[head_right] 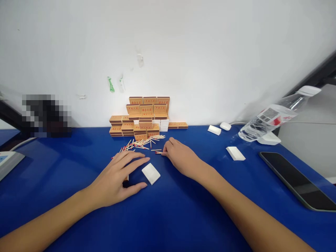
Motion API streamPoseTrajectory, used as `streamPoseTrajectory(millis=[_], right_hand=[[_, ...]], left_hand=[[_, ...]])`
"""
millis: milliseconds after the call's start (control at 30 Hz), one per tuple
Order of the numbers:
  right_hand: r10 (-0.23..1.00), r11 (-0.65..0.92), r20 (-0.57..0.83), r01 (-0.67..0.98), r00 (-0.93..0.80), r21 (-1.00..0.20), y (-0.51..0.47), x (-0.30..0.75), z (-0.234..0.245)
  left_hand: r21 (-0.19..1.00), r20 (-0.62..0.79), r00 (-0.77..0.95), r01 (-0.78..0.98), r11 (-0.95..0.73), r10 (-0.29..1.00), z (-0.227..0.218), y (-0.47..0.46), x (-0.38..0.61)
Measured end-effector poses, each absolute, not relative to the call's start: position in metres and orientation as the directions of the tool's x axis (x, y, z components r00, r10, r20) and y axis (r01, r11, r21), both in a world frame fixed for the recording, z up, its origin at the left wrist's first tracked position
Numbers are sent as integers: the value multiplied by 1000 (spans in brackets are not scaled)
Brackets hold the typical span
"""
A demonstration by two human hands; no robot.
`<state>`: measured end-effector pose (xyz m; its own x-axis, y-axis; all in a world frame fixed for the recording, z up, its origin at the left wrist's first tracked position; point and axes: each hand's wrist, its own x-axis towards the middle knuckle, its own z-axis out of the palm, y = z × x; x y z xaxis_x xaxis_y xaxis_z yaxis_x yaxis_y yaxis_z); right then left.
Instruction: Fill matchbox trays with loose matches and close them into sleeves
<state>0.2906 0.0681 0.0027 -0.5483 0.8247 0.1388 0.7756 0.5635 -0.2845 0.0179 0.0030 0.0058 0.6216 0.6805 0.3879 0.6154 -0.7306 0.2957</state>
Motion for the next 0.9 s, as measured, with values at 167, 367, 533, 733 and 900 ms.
streamPoseTrajectory(millis=[167, 367, 533, 733, 900], right_hand=[[821, 562, 106, 759, -561, -328, 64, 294, 13], [781, 606, 100, 709, -616, -361, 41, 297, 43], [695, 719, 135, 680, -706, -143, 19, 285, 43], [620, 750, 129, 633, -774, 190, 8, 254, 21], [612, 777, 131, 624, -780, 81, 8, 252, 18]], left_hand=[[272, 360, 668, 593, -758, 651, 4, 4, 19], [326, 417, 634, 565, -758, 652, 3, 1, 18], [393, 421, 599, 556, -732, 681, 2, 1, 18], [372, 462, 603, 534, -759, 650, -3, -1, 18], [352, 462, 602, 551, -757, 652, -7, -1, 15]])
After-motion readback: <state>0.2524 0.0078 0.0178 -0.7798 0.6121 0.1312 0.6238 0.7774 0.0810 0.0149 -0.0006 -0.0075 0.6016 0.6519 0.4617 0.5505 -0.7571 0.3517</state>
